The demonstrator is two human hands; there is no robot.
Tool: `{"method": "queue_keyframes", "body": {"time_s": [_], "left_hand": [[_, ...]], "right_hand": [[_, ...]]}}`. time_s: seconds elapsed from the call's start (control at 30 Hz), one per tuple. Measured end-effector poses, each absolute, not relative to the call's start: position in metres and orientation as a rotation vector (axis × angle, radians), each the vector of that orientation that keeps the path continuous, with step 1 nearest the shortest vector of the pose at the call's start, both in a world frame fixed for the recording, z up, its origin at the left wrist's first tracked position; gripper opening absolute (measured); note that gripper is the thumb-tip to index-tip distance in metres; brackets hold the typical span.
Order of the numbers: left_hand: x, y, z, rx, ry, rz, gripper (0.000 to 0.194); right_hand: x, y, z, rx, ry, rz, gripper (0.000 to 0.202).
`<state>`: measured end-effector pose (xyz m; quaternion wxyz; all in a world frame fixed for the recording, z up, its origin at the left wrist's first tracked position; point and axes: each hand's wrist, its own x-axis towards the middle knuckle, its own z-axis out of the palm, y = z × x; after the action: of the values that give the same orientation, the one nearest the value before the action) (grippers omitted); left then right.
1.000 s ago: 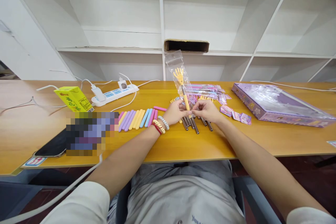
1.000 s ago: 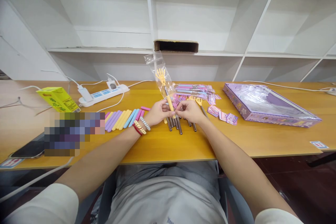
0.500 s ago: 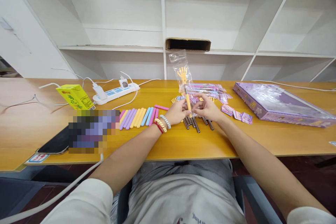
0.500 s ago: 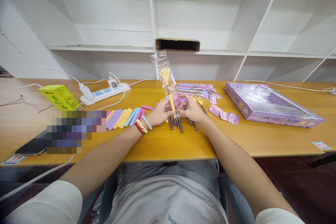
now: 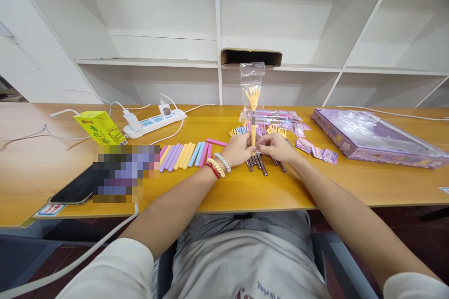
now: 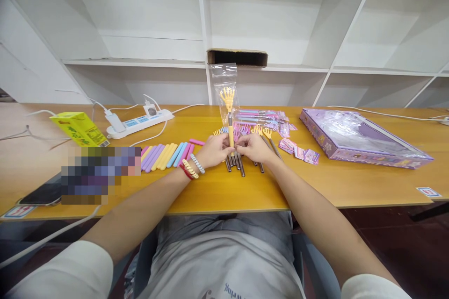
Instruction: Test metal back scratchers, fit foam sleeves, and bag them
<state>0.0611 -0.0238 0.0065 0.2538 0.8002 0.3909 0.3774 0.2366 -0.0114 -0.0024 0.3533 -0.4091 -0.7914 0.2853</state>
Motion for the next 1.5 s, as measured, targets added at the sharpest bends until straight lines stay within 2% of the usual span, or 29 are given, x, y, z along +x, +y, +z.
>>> {"method": "queue_keyframes", "body": {"time_s": [0.2,0.4,0.6,1.13,1.3,1.5], "left_hand": [[0.066,-0.029,0.009,2.247,1.118,1.018,0.009],[0.065,-0.026,0.007,2.246,1.167,0.992,0.014],[0.062,-0.024,0.008,2.214,1.183,0.982,0.013],[0.061,-0.018,0.004,2.219,1.193,0.963,0.014],[0.060,-0.019,0.006,2.219,1.206,0.928,0.012],[0.060,-0.015,0.002,2.116,1.088,0.929,0.013]], "right_hand": [[0.236,-0.014,-0.001,-1.101,-2.029,0.717,0.008],[0.240,-0.010,-0.003,-1.080,-2.029,0.809,0.020],[0.240,-0.009,-0.003,-1.087,-2.073,0.744,0.018],[0.241,-0.011,-0.001,-1.065,-2.107,0.865,0.027],[0.240,-0.014,0.002,-1.075,-2.144,0.869,0.023],[0.242,-0.012,0.000,-1.135,-2.101,0.933,0.034]]}}
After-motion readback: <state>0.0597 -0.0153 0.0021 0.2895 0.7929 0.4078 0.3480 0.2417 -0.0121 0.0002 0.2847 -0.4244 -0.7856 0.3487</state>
